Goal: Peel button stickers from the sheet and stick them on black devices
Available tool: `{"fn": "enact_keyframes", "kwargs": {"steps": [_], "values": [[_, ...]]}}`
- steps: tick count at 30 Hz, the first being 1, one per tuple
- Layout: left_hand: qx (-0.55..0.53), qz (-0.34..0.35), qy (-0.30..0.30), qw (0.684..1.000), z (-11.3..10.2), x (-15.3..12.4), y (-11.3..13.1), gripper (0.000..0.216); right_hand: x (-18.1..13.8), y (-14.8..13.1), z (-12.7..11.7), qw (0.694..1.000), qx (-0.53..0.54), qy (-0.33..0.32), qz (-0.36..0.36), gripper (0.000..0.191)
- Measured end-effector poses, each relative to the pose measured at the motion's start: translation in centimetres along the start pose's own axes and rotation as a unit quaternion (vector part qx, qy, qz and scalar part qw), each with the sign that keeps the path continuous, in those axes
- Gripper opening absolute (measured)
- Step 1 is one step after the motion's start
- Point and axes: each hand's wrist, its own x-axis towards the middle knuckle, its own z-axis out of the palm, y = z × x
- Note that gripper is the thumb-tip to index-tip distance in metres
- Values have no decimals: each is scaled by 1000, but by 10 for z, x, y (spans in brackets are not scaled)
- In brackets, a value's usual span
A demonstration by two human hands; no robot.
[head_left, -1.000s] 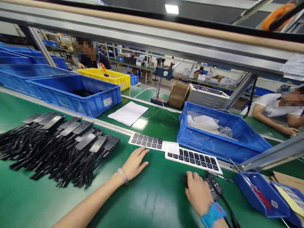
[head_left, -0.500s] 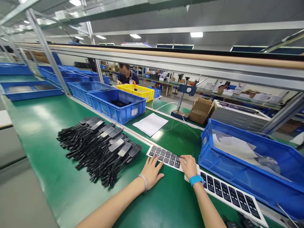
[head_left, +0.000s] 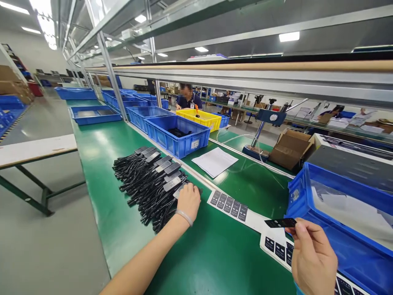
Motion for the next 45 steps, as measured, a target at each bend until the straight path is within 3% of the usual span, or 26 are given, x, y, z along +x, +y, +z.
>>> {"fn": "enact_keyframes", "kwargs": {"steps": [4,10,14,17,20,22,24,26,29,32,35,45], "values": [[11,-5,0,1000,-1,3,-10,10,-13,-4,4,998,-37,-57,16,26],[-6,4,9,1000,-5,-2,-6,18,-20,-4,7,994,-46,-93,46,24],[-138,53,67,987,-17,-12,-1,30,-27,-8,13,991,-29,-118,60,21],[-353,75,78,929,-22,-24,10,41,-34,-11,20,987,-27,-143,67,23],[-519,43,-39,853,-21,-36,26,52,-41,-10,26,983,-24,-168,75,23],[-619,17,-148,771,-18,-43,38,51,-43,-8,28,980,-22,-182,83,22],[-706,-1,-246,664,-15,-50,48,51,-42,-6,28,976,-27,-195,89,19],[-761,-14,-312,569,-14,-56,56,54,-39,-5,26,972,-46,-210,92,18],[-796,-28,-353,491,-16,-63,63,63,-35,-6,25,966,-78,-226,100,20],[-811,-51,-374,447,-17,-68,65,66,-34,-8,27,958,-88,-244,125,23],[-819,-60,-382,423,-17,-71,66,67,-37,-8,30,951,-93,-257,143,26],[-827,-49,-375,415,-25,-72,63,59,-42,-9,33,949,-119,-260,135,26]]}}
